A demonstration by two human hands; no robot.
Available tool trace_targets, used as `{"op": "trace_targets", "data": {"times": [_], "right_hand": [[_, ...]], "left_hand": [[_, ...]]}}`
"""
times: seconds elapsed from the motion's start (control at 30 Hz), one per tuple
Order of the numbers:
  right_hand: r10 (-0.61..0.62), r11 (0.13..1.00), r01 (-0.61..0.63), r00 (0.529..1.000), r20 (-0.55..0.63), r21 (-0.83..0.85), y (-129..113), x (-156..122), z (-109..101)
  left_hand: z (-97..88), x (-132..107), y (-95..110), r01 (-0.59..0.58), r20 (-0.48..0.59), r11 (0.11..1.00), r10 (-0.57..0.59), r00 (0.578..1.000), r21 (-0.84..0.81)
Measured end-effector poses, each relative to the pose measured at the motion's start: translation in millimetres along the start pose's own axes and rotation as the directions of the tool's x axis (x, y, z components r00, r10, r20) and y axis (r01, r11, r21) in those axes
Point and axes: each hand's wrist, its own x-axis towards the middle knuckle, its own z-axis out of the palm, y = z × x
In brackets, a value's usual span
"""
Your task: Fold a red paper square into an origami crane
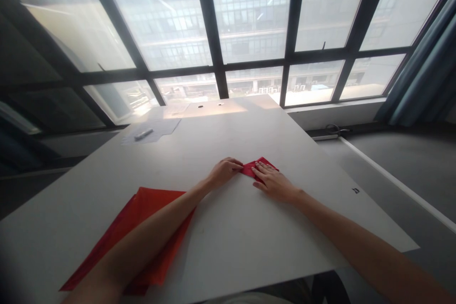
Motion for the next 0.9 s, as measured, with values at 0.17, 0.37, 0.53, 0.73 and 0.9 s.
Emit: {"op": "trace_targets", "data": {"times": [0.17,0.37,0.53,0.73,0.9], "right_hand": [[-0.018,1.0,0.018,1.0,0.006,-0.026,1.1,-0.4,0.2],[-0.02,0.999,0.021,1.0,0.021,-0.03,-1.6,-1.2,-2.3],[-0.019,0.999,0.021,0.999,0.033,-0.04,1.4,-0.9,1.0],[-0.008,1.0,0.009,0.999,0.049,-0.026,5.0,-1.0,3.4],[-0.041,0.999,0.041,0.997,0.063,0.01,9.6,-1.0,0.7]], "left_hand": [[-6.6,3.6,-9.4,0.019,-0.01,0.999,-0.019,1.0,0.03],[-13.2,5.7,-16.5,0.043,-0.01,0.999,-0.043,0.999,0.001],[-12.7,3.5,1.3,-0.064,0.034,0.995,0.062,0.998,0.074],[-8.5,-0.4,19.1,-0.319,0.315,0.947,0.315,0.895,-0.041],[-11.6,2.0,11.4,-0.283,0.328,0.957,0.287,0.9,-0.062]]}}
